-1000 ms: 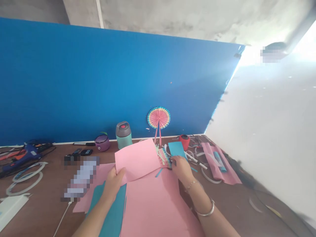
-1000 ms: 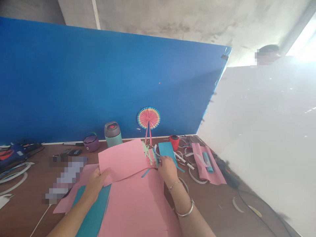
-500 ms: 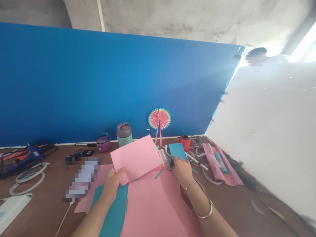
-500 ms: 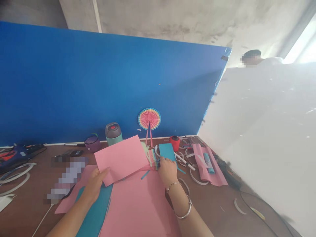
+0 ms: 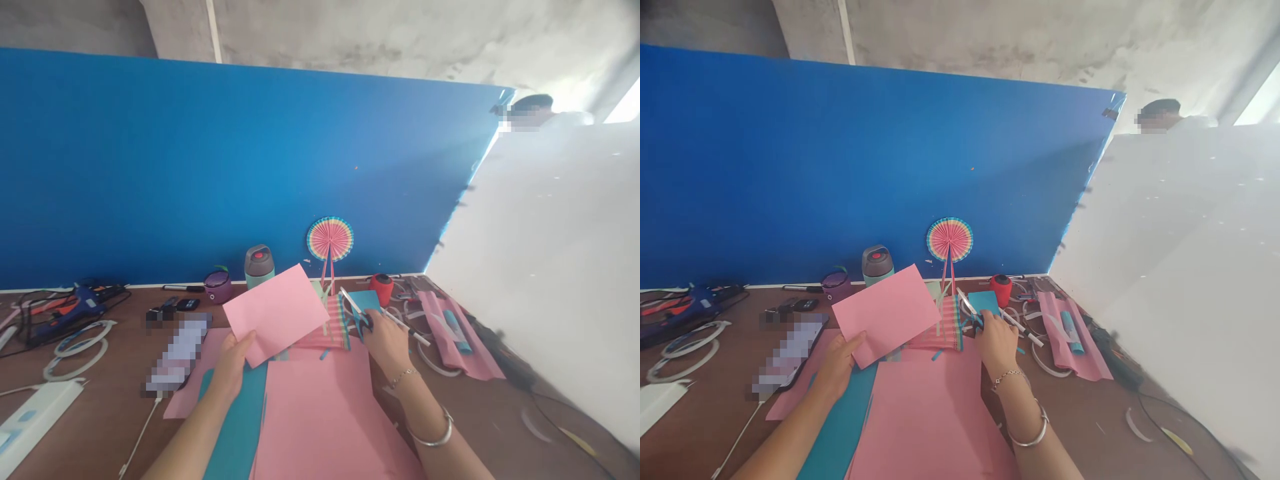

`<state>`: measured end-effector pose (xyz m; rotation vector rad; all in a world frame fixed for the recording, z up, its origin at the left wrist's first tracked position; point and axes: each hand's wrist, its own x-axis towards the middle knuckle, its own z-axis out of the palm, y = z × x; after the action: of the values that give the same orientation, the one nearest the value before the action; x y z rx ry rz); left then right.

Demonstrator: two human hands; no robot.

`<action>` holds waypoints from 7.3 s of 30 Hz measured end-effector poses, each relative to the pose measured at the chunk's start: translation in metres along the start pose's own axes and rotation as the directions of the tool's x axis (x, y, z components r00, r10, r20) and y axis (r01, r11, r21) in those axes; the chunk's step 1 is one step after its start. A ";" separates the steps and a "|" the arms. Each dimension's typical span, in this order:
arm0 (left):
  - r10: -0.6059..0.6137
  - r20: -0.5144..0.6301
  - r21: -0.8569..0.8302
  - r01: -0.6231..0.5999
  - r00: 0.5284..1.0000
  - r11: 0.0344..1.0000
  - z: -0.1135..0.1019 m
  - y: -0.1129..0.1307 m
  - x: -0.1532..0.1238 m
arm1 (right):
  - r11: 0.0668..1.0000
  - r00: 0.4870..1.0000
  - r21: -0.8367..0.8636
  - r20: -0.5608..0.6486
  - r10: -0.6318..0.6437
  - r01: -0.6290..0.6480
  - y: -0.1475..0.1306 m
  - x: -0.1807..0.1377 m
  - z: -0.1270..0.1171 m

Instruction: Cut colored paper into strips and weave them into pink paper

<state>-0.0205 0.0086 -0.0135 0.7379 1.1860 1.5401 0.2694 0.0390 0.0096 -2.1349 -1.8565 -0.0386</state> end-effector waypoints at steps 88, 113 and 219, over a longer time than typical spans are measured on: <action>-0.041 0.038 -0.067 0.043 0.998 0.997 0.000 0.004 0.000 | 0.390 0.831 0.893 0.385 -0.403 -0.225 -0.017 -0.007 0.007; -0.043 0.003 -0.102 0.043 0.999 0.994 0.005 0.007 -0.002 | 0.360 0.808 0.890 0.422 -0.411 -0.281 -0.018 -0.009 0.005; -0.107 0.084 -0.090 0.115 0.991 0.989 0.003 0.001 -0.002 | 0.309 0.847 0.930 0.321 -0.424 -0.198 -0.015 -0.002 0.031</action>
<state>-0.0176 0.0078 -0.0116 0.6530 1.0702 1.4514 0.2489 0.0461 -0.0170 -1.1094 -1.5306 1.4176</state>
